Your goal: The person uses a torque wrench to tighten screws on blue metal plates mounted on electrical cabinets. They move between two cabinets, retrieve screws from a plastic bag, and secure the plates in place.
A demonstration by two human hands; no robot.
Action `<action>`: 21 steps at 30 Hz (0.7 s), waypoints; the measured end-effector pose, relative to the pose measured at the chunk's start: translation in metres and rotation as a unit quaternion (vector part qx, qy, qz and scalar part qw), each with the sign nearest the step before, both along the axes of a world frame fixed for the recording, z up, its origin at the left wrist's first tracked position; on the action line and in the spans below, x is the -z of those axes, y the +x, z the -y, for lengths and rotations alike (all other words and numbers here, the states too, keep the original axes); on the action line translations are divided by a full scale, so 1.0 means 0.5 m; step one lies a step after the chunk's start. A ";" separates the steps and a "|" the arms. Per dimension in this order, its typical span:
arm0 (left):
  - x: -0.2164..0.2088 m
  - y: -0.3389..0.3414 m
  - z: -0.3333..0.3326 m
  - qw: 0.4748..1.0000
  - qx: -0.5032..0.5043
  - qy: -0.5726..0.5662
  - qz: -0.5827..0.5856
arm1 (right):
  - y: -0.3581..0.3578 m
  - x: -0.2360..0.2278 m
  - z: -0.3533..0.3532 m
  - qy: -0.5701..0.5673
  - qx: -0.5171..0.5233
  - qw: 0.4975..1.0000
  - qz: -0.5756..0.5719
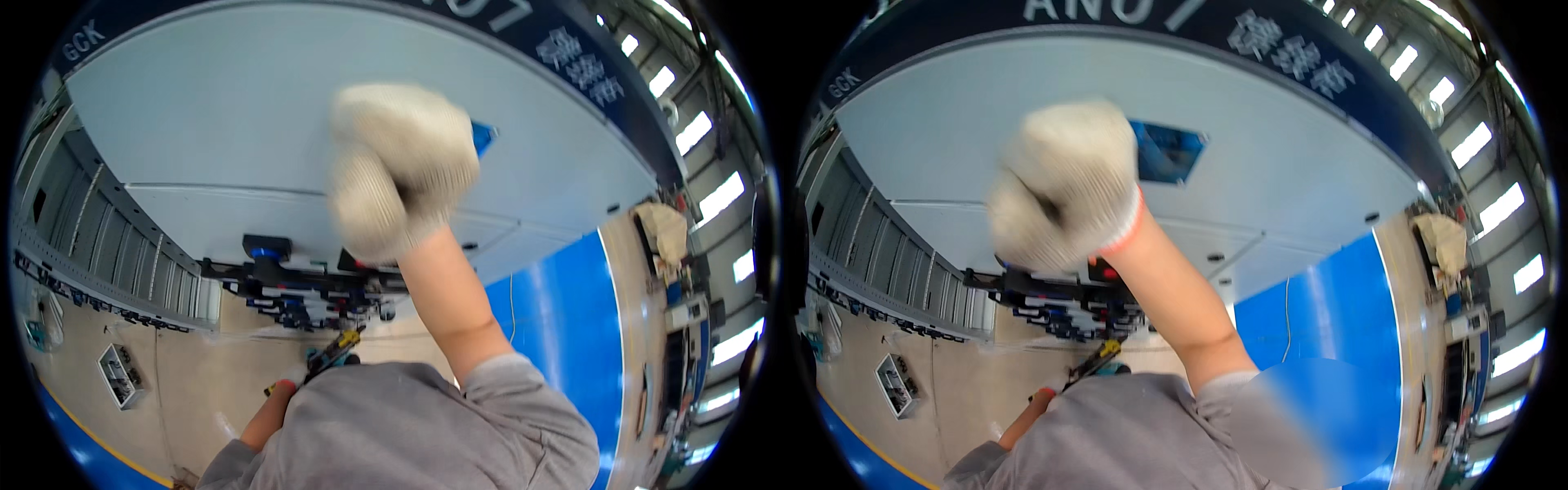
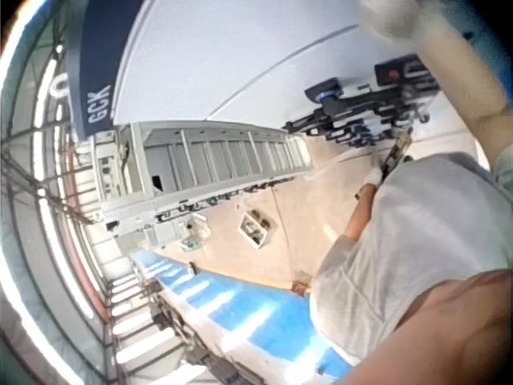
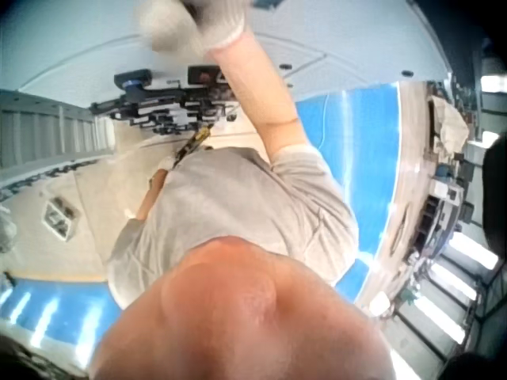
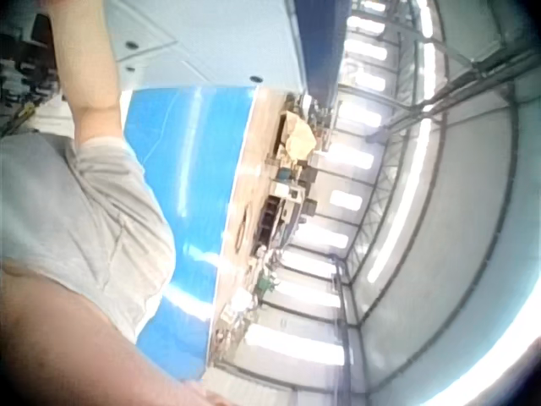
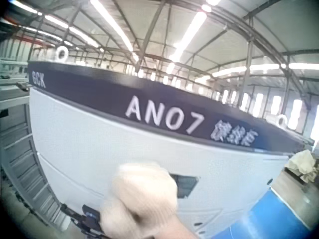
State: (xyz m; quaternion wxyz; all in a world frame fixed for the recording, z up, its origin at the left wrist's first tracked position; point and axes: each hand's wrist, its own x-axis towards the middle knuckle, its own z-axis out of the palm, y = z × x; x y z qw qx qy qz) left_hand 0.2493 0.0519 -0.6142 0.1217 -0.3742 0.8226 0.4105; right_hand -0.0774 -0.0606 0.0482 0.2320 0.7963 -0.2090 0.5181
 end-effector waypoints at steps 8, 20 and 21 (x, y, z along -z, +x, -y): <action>-0.028 -0.049 0.021 0.998 0.017 0.002 0.056 | -0.037 -0.020 -0.200 0.045 -0.157 0.983 -0.082; -0.008 -0.063 -0.007 0.990 -0.015 0.135 0.031 | -0.061 0.030 -0.005 0.020 -0.017 0.999 0.032; -0.035 -0.069 -0.008 0.994 0.008 0.096 0.056 | -0.066 0.020 -0.016 0.034 -0.056 0.997 0.040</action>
